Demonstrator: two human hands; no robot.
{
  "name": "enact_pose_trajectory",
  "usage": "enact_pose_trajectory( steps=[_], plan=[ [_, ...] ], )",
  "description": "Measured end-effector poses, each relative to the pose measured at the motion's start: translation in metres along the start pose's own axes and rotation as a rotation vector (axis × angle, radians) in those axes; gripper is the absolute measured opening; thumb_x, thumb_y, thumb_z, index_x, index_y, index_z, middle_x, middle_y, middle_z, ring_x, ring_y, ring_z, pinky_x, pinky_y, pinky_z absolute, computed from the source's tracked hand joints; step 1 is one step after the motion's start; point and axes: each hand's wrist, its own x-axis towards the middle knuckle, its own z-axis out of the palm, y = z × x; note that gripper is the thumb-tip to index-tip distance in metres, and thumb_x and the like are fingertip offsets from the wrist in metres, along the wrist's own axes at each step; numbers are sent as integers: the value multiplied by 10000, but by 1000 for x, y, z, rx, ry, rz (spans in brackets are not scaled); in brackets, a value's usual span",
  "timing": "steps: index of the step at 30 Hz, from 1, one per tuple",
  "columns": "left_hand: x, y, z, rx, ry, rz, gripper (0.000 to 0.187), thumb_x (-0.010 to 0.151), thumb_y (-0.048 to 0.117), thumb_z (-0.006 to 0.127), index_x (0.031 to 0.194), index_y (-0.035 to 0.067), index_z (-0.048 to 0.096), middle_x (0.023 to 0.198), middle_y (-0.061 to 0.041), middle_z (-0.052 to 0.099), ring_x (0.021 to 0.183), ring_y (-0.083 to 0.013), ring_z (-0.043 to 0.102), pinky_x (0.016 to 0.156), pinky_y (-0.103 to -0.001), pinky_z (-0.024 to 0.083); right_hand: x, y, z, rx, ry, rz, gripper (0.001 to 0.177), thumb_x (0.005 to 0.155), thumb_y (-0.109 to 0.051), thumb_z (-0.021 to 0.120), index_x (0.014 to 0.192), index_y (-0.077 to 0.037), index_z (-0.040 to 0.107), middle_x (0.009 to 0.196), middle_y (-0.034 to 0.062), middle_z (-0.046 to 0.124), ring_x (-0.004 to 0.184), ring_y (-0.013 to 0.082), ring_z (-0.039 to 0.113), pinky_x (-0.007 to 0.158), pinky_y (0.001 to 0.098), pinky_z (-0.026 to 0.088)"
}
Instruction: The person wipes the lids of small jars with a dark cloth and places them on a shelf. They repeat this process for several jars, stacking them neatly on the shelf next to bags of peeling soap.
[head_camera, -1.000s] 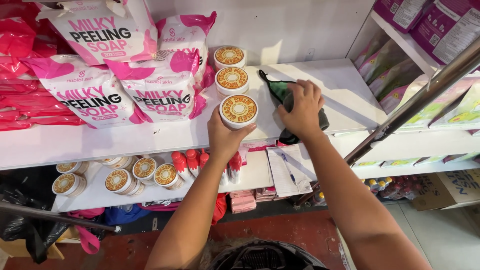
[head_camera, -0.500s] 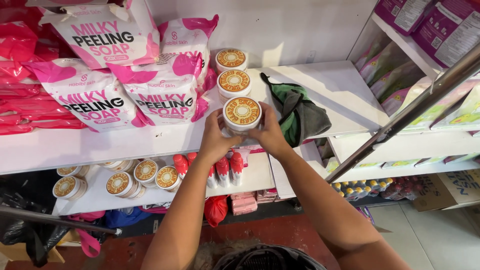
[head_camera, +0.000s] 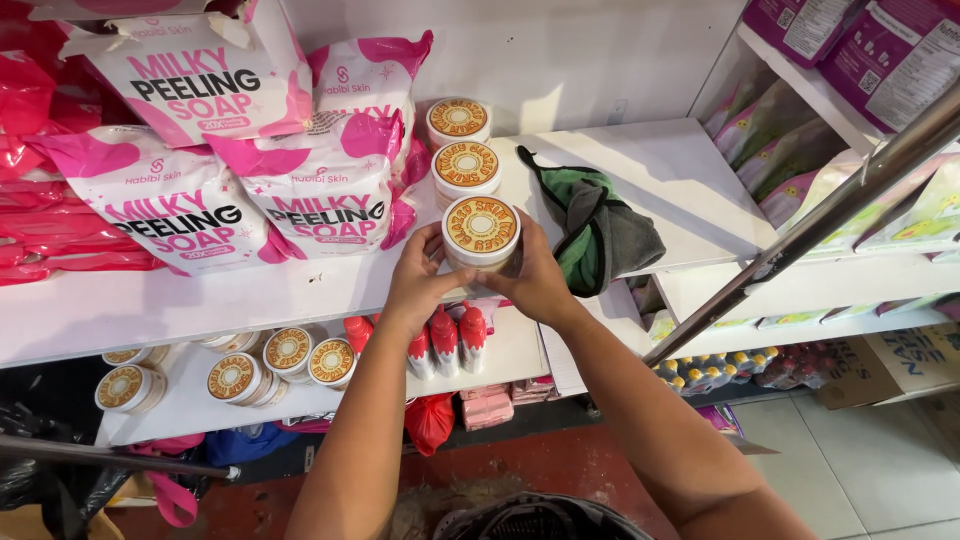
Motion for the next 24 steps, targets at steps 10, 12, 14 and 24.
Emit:
enact_pose_trajectory(
  steps=[10, 12, 14, 24],
  plan=[
    [-1, -15, 3, 97, 37, 104, 923, 720, 40, 881, 1485, -27, 367, 1482, -158, 477, 1420, -266, 472, 1215, -404, 377, -1, 4, 8, -240, 114, -19, 1054, 689, -141, 969, 1515, 0, 330, 1412, 190, 498, 1317, 320, 533, 1087, 389, 452],
    [-2, -14, 6, 137, 78, 114, 926, 730, 50, 887, 1482, -26, 352, 1507, -165, 399, 1448, -269, 427, 1211, -410, 380, -1, 5, 9, -155, 117, 16, 1032, 690, -150, 933, 1522, -22, 337, 1417, 179, 518, 1329, 313, 554, 1095, 385, 466],
    [-4, -14, 8, 127, 72, 124, 918, 740, 56, 876, 1489, -20, 350, 1515, -167, 399, 1448, -272, 436, 1208, -414, 389, -1, 6, 10, -198, 126, -1, 1019, 694, -144, 936, 1519, -26, 350, 1419, 187, 515, 1335, 328, 543, 1107, 393, 452],
    [-12, -5, 14, 260, 76, 272, 818, 806, 86, 838, 1483, -10, 389, 1473, -169, 432, 1397, -282, 488, 1210, -417, 383, -4, 6, 13, -272, 162, -21, 1034, 684, -138, 931, 1525, -15, 343, 1428, 206, 530, 1355, 344, 533, 1130, 406, 423]
  ],
)
